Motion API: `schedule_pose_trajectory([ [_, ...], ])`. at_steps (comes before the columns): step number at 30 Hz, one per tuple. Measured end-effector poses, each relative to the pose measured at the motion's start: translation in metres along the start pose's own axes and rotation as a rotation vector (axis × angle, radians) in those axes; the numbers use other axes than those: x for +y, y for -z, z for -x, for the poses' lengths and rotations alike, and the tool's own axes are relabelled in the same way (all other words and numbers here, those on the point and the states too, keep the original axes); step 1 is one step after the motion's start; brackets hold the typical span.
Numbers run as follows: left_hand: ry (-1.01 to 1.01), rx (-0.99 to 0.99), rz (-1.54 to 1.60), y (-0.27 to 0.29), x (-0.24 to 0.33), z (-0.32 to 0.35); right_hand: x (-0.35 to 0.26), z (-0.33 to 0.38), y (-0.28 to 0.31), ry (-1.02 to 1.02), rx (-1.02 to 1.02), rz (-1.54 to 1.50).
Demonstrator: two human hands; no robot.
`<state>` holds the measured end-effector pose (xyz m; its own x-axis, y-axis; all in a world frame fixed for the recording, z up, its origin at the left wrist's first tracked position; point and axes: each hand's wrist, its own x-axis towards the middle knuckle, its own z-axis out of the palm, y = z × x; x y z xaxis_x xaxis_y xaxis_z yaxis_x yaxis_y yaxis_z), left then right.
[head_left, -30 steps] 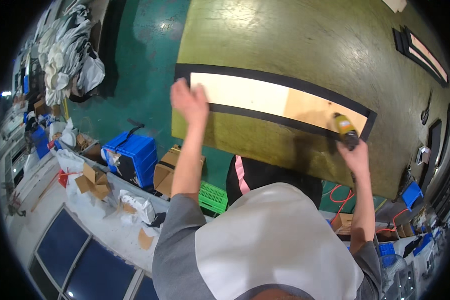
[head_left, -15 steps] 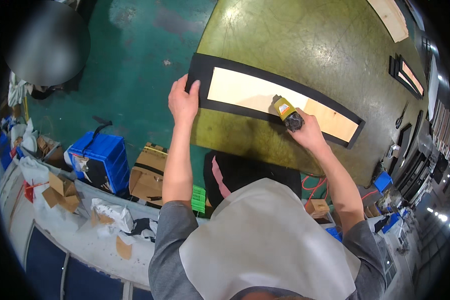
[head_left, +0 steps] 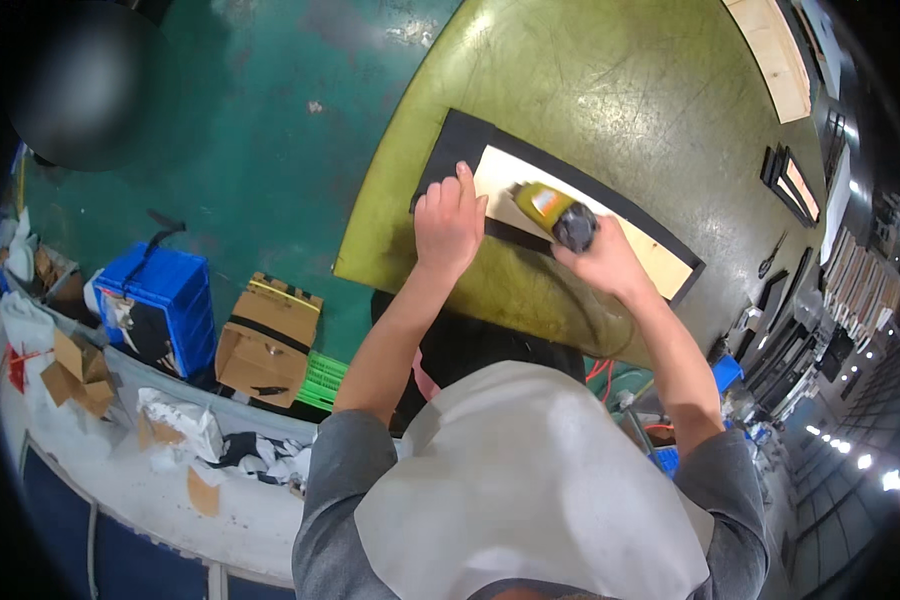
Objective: Staple a flexible black lining layer around a wooden frame component using a pneumatic staple gun.
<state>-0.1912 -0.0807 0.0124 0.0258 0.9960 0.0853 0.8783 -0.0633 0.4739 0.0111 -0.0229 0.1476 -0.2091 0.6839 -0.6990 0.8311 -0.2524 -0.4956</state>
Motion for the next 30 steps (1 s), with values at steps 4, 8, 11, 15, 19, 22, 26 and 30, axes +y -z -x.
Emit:
schedule_pose_trajectory([
  [4,0.023,0.024,0.053,-0.003,0.003,0.008,-0.056,-0.037,-0.007,0.082,-0.039,0.015],
  [8,0.002,0.005,0.088,-0.002,0.006,0.026,-0.06,-0.05,-0.02,0.108,-0.001,0.14],
  [11,-0.016,-0.049,0.085,0.002,0.008,0.04,-0.046,-0.048,-0.03,0.097,-0.072,0.148],
  [15,-0.041,-0.084,0.122,0.002,0.006,0.055,-0.04,-0.045,-0.04,0.177,-0.098,0.161],
  [19,-0.065,-0.095,0.165,0.001,0.003,0.07,-0.042,-0.043,-0.047,0.191,-0.069,0.265],
  [22,-0.113,-0.099,0.085,0.005,0.009,0.067,-0.019,-0.023,-0.038,0.15,-0.018,0.202],
  [26,-0.125,-0.195,-0.056,0.004,0.003,0.064,0.065,0.046,-0.007,-0.158,0.207,-0.202],
  [30,-0.192,-0.22,-0.097,0.042,0.019,0.038,0.219,0.12,0.016,-0.533,0.568,-0.328],
])
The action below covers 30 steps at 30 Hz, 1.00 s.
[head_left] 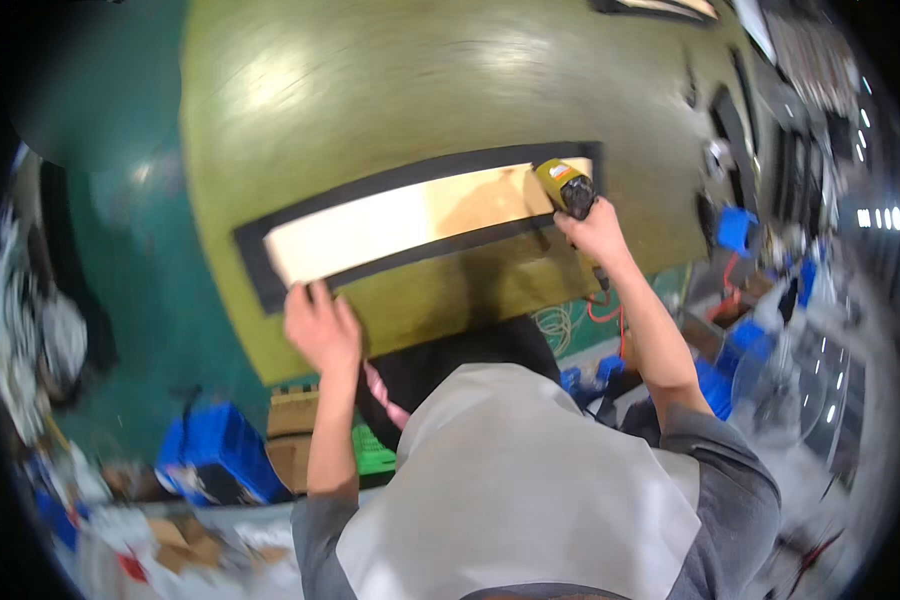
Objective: Staple a flexible black lining layer around a wooden frame component using a pneumatic staple gun.
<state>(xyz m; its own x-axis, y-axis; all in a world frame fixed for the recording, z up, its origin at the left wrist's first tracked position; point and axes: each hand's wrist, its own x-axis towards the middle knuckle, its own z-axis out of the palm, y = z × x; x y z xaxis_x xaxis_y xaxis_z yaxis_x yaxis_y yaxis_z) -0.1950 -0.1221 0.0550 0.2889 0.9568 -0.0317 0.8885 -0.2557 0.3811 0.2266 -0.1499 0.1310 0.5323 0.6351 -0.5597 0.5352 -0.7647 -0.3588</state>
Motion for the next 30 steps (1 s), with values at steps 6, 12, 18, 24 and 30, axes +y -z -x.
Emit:
schedule_pose_trajectory([
  [6,-0.251,-0.064,0.063,-0.04,0.098,-0.059,0.143,-0.047,0.081,0.114,0.59,0.549],
  [12,-0.513,-0.168,0.202,-0.112,0.238,-0.161,0.132,-0.104,0.015,0.358,0.451,-0.236],
  [18,-0.608,-0.346,0.196,-0.137,0.309,-0.206,0.106,-0.117,-0.003,0.22,0.371,-0.248],
  [24,-0.626,-0.571,0.31,-0.15,0.328,-0.228,0.108,-0.104,-0.002,0.31,0.377,-0.678],
  [30,-0.462,-0.812,0.51,-0.165,0.333,-0.234,0.109,-0.086,-0.036,0.407,0.632,-0.297],
])
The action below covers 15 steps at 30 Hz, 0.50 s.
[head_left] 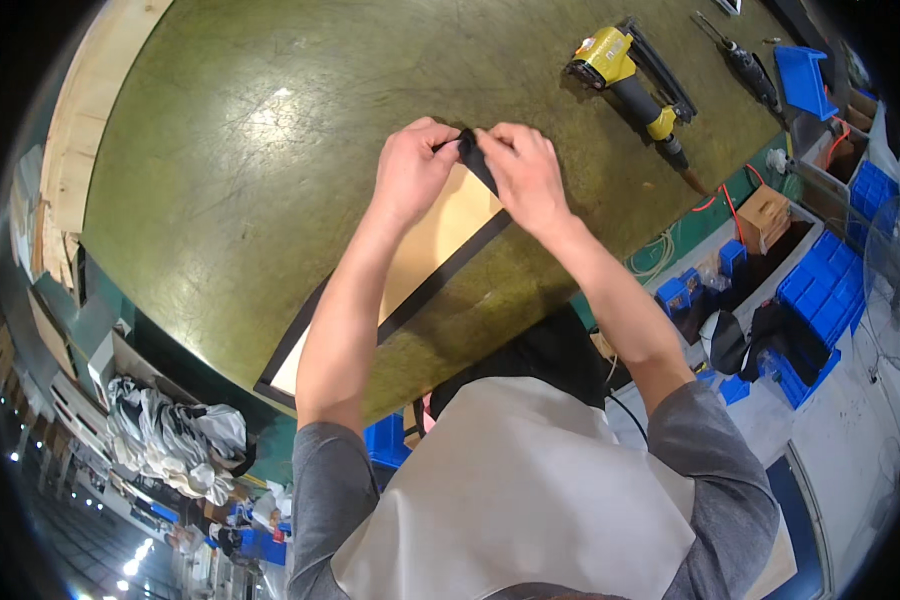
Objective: Staple a flexible black lining layer around a wooden frame component using a pneumatic staple gun.
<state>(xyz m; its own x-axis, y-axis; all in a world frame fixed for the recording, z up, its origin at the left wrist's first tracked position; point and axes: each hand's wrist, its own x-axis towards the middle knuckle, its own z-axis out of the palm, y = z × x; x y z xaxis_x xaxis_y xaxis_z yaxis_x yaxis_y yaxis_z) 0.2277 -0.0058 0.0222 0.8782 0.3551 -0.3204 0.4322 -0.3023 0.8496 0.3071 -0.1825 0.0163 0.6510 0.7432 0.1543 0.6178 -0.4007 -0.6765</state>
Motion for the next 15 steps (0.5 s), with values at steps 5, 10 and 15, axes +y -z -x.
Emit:
schedule_pose_trajectory([
  [5,-0.139,0.194,-0.137,-0.031,0.012,0.029,0.0,0.02,-0.014,0.1,0.034,0.223],
  [10,-0.314,0.375,-0.351,-0.059,-0.002,0.043,0.005,0.025,-0.019,0.116,0.089,0.1],
  [15,-0.346,0.266,-0.638,-0.065,-0.005,0.054,0.026,0.026,0.009,0.129,0.113,-0.035],
])
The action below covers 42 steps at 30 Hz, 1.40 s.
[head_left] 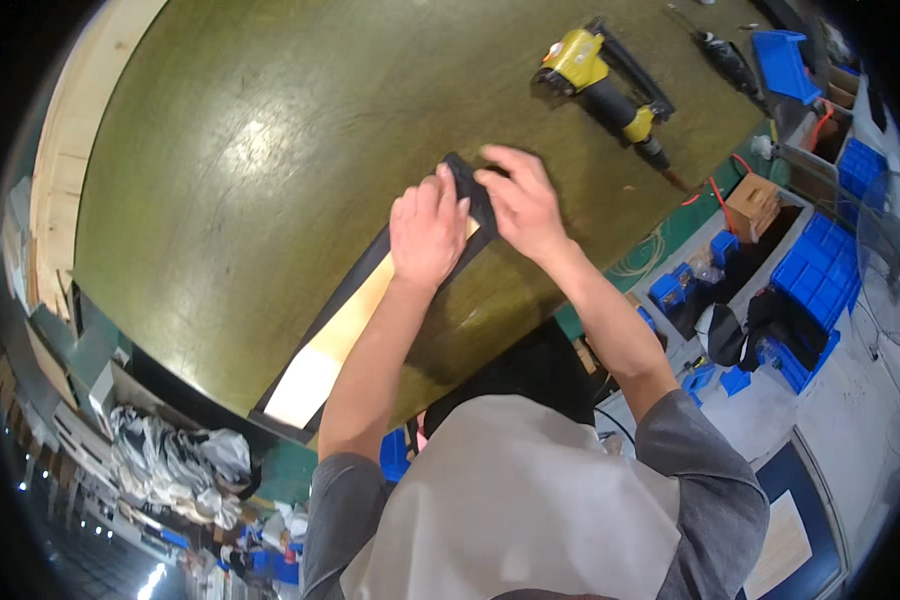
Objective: Staple a flexible black lining layer around a wooden frame component using a pneumatic staple gun.
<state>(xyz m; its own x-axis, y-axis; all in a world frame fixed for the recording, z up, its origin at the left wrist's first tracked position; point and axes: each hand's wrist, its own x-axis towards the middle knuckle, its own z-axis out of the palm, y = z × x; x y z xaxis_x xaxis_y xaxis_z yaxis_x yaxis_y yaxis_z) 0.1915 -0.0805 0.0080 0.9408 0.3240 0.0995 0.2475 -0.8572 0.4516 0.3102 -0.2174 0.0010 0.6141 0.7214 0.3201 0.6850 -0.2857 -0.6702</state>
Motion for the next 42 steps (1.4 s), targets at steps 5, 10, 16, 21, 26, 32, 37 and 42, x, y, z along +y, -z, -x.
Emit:
schedule_pose_trajectory([
  [5,-0.005,0.037,-0.09,-0.002,0.008,0.001,0.055,-0.063,0.099,-0.173,-0.057,0.625],
  [10,0.069,0.116,-0.069,-0.013,0.016,0.003,0.096,-0.085,0.107,-0.34,-0.324,0.736],
  [16,0.06,0.177,0.075,-0.011,0.012,0.008,-0.001,-0.068,0.133,-0.79,-0.527,-0.121],
  [21,0.081,0.176,0.121,-0.013,0.014,0.005,-0.053,-0.062,0.102,-1.04,-0.704,-0.409],
  [26,0.055,0.248,0.194,-0.012,0.015,0.0,-0.046,-0.054,0.076,-0.983,-0.678,-0.189],
  [32,-0.009,0.257,0.253,-0.013,0.011,0.007,-0.045,-0.046,0.074,-0.863,-0.713,-0.113],
  [37,0.034,0.297,0.233,0.006,0.005,0.04,-0.086,-0.087,0.07,-0.666,-0.805,0.13],
  [42,0.312,0.388,0.22,0.062,-0.009,0.144,-0.109,-0.138,0.056,0.196,-0.522,0.73],
])
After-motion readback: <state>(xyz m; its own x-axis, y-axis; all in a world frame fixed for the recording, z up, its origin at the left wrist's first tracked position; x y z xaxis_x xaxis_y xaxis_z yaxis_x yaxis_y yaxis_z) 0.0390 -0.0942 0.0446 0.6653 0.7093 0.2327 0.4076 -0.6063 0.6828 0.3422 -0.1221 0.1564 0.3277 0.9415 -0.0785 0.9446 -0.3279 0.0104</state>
